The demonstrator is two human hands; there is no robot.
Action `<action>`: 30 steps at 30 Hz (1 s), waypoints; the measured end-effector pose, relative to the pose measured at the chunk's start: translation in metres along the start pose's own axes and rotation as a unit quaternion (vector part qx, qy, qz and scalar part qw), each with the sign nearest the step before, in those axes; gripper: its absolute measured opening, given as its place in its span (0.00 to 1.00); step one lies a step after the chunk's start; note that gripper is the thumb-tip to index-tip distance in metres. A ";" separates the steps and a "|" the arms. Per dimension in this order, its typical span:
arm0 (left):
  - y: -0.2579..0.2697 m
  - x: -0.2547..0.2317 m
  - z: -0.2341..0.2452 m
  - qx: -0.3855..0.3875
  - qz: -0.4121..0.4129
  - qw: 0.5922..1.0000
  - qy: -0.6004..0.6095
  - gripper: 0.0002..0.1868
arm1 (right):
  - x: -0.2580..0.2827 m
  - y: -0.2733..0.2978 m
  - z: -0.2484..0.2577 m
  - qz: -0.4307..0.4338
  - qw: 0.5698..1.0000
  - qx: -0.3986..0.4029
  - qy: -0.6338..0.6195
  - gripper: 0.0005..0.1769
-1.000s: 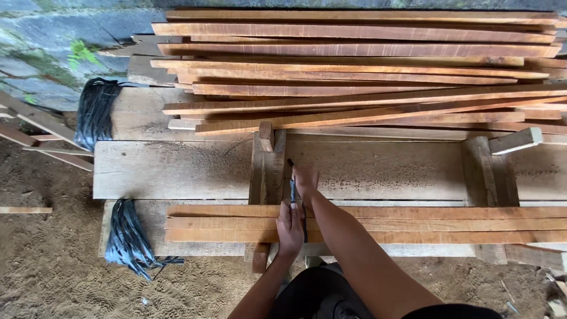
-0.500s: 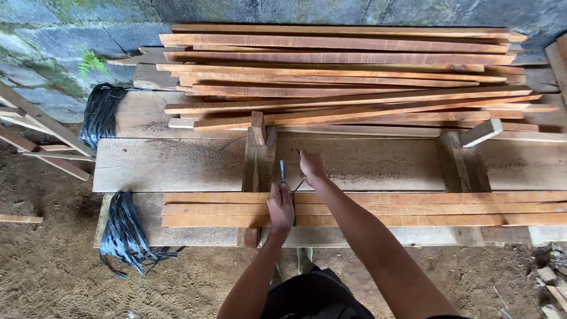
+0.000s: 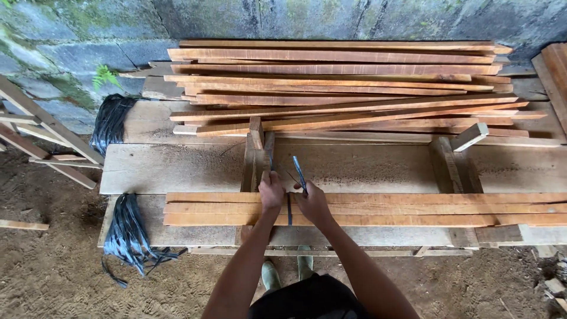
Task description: Bundling thin wooden planks together using plastic straps.
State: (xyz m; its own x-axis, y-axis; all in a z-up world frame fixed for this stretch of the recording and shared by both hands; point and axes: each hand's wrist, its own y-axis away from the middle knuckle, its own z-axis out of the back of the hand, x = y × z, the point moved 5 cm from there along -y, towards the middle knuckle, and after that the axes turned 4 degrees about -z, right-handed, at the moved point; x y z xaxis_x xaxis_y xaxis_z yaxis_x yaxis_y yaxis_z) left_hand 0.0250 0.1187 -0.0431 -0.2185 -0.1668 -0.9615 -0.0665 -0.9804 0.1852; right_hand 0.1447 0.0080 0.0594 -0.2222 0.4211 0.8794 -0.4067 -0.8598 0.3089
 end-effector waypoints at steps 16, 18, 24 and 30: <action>0.035 -0.021 0.014 -0.011 -0.046 0.981 0.190 0.12 | -0.038 -0.035 -0.040 0.099 0.955 0.088 0.266 0.14; 0.067 -0.068 0.031 -0.038 -0.137 0.989 0.025 0.13 | -0.045 -0.039 -0.042 0.073 0.953 0.092 0.281 0.12; 0.061 0.020 0.010 -0.074 -0.257 0.930 -0.251 0.21 | -0.027 -0.025 -0.041 0.031 0.955 0.082 0.283 0.14; 0.071 -0.003 0.010 -0.110 -0.315 0.871 -0.361 0.13 | -0.026 -0.022 -0.035 0.054 0.966 0.062 0.244 0.13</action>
State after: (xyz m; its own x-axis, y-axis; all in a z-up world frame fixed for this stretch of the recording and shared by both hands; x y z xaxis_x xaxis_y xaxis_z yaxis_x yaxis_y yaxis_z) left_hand 0.0110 0.0509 -0.0252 -0.7670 0.4428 -0.4644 -0.2241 -0.8630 -0.4527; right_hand 0.1284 0.0262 0.0171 -0.6607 0.3861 0.6437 -0.2540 -0.9220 0.2924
